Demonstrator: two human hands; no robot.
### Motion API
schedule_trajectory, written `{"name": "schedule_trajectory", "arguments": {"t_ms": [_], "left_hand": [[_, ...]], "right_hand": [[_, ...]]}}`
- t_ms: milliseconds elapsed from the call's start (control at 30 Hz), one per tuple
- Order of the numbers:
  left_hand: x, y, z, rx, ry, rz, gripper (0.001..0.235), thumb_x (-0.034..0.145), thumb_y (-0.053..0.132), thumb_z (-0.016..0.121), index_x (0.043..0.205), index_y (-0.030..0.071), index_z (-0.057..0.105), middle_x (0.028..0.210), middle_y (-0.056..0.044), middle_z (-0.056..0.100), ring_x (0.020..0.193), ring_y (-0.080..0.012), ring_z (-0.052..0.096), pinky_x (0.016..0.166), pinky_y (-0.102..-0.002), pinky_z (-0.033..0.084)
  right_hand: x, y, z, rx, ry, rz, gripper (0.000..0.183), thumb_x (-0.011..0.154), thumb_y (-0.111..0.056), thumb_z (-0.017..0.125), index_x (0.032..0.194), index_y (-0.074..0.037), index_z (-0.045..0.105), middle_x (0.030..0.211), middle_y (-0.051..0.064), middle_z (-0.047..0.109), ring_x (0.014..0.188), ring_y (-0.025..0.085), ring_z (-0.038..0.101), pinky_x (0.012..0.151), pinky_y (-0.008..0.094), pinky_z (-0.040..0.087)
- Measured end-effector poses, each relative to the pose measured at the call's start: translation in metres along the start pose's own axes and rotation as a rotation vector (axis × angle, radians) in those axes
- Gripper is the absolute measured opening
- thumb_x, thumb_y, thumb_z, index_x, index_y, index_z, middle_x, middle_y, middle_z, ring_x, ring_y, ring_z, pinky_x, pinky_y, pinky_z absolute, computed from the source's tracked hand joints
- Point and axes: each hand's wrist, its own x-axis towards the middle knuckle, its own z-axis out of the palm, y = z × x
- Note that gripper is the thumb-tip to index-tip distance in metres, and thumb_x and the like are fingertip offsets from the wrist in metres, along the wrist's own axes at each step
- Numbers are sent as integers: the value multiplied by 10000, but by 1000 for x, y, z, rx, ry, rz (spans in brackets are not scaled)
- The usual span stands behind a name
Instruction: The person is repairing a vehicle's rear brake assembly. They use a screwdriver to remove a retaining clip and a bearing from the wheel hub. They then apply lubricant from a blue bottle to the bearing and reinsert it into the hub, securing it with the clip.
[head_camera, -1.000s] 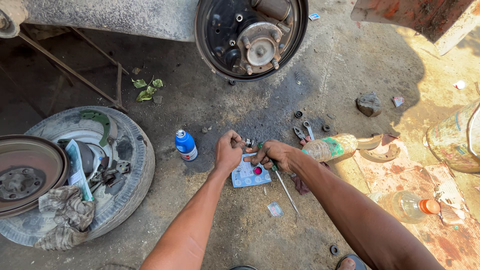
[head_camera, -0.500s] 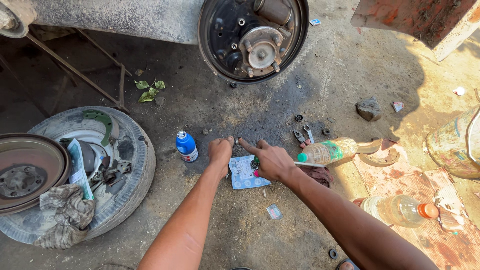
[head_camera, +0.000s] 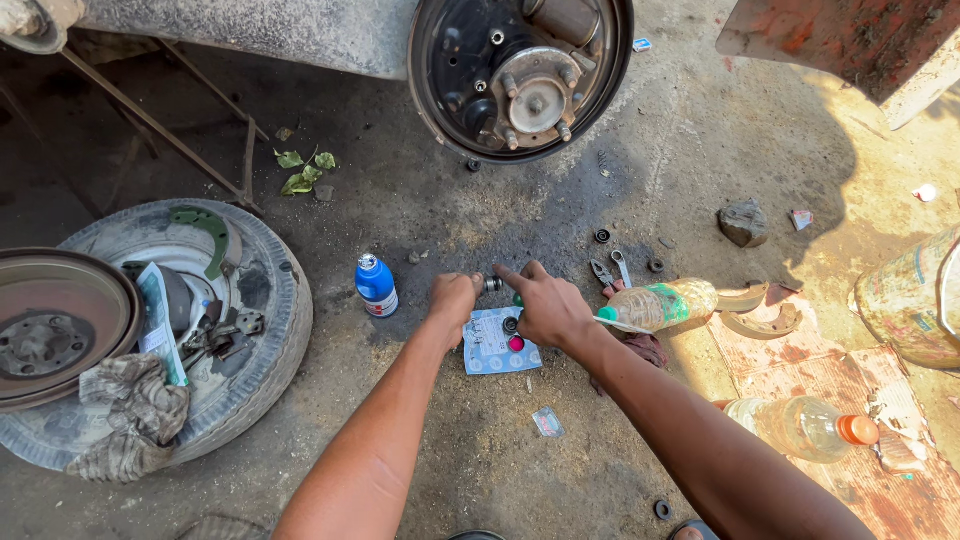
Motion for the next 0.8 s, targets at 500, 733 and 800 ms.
{"name": "schedule_trajectory", "arguments": {"t_ms": [500,733,800], "left_hand": [[-8,-7,-3,192,42,335,84,876,81,714,831,14,693,710,-17,650,657,-114,566,604,-333,457],[6,-2,-14,126,79,347,61,866,75,707,859,15,698,742,-19,651,676,-99,531,608,-328,434],[8,-5,-17,93,102,308,57,865,71,697,868,14,705,745,-22,657,678,-100,532,608,-330,434]], "right_hand": [[-1,4,4,215,-57,-3,789,619,-100,705,1385,-256,601,1116,151,633,1043,358,661,946,431,525],[9,45,53,123,-366,36,647,691,-42,590,1302,-218,709,1102,147,755,996,273,741,1002,402,533],[3,45,70,43,-445,44,665,721,-33,589,1358,-211,650,1129,133,729,983,259,730,967,402,543]]}}
